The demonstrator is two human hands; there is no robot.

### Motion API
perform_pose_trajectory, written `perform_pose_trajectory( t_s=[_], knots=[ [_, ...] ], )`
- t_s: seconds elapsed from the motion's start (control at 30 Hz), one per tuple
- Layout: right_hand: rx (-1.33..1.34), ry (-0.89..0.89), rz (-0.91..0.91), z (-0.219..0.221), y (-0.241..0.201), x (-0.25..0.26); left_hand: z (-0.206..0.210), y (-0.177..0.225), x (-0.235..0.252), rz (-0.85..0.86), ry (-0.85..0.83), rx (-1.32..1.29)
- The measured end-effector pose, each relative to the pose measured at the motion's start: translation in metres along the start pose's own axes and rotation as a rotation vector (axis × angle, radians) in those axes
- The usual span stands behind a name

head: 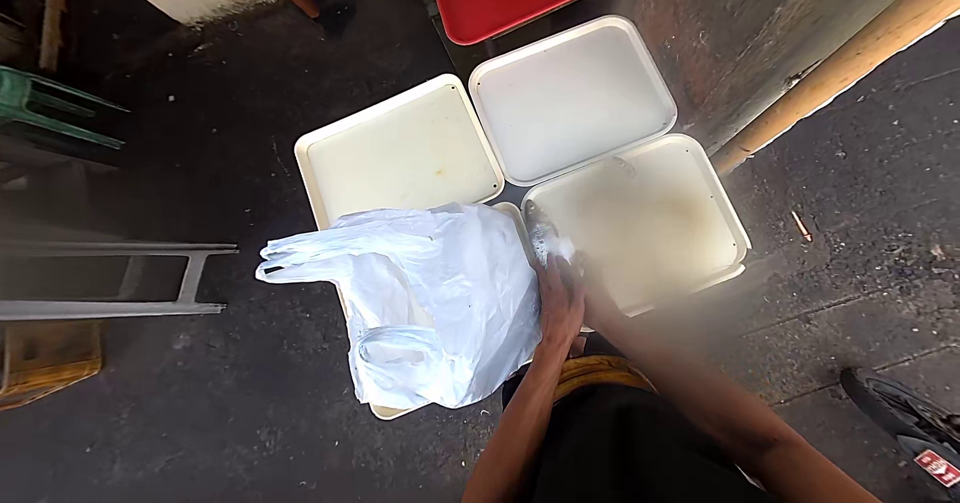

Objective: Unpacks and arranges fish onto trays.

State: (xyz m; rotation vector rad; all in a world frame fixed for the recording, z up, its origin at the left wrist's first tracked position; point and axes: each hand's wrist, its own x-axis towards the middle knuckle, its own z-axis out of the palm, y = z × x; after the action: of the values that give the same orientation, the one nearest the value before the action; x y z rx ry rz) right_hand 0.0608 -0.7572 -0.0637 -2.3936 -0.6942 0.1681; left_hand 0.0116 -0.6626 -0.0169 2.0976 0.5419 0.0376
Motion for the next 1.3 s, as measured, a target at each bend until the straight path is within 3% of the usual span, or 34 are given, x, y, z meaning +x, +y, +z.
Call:
perform_pose_trajectory(
  t_s=[0.17, 0.27, 0.37, 0.43, 0.53, 0.63, 0.73, 0.8, 0.87, 0.93, 1.0, 1.07, 1.17, 1.23, 1.3],
  knots=[
    [0.059, 0.045, 0.013, 0.005, -0.012, 0.0, -0.002, 0.001, 0.002, -0.052, -0.051, 0.037],
    [0.158, 0.03, 0.07, -0.027, -0.002, 0.003, -0.002, 0.001, 0.003, -0.057, -0.064, 0.049],
    [-0.02, 0.173, 0.252, -0.084, 0.026, 0.009, -0.003, 0.002, 0.002, -0.042, -0.063, 0.102],
    [-0.163, 0.162, 0.371, -0.107, 0.056, 0.017, 0.0, 0.0, -0.002, 0.042, -0.04, 0.226],
    [-0.214, 0.027, 0.46, -0.109, 0.09, 0.032, 0.008, -0.002, -0.01, 0.198, -0.056, 0.515],
    [-0.154, 0.049, 0.454, -0.111, 0.102, 0.044, 0.013, -0.008, -0.01, 0.195, -0.137, 0.618],
    [0.186, 0.064, 0.557, -0.13, 0.093, 0.05, 0.011, -0.012, -0.008, 0.186, -0.188, 0.62],
    [0.7, 0.067, 0.627, -0.136, 0.086, 0.052, 0.007, -0.013, -0.005, 0.17, -0.219, 0.591],
    [1.16, -0.06, 0.684, -0.136, 0.074, 0.047, 0.006, -0.018, -0.005, 0.18, -0.192, 0.521],
    [1.311, -0.26, 0.731, -0.132, 0.057, 0.046, 0.005, -0.021, -0.002, 0.182, -0.167, 0.424],
    [1.257, -0.377, 0.764, -0.117, 0.041, 0.044, 0.003, -0.022, -0.002, 0.192, -0.16, 0.373],
    [1.24, -0.409, 0.81, -0.091, 0.045, 0.039, 0.002, -0.024, 0.0, 0.201, -0.155, 0.364],
    [1.136, -0.403, 0.942, -0.089, 0.039, 0.037, 0.002, -0.024, 0.001, 0.189, -0.163, 0.383],
    [0.905, -0.416, 0.946, -0.087, 0.045, 0.037, 0.002, -0.021, 0.001, 0.162, -0.192, 0.389],
    [0.513, -0.465, 0.855, -0.089, 0.05, 0.039, -0.002, -0.014, 0.0, 0.143, -0.214, 0.376]
  ],
)
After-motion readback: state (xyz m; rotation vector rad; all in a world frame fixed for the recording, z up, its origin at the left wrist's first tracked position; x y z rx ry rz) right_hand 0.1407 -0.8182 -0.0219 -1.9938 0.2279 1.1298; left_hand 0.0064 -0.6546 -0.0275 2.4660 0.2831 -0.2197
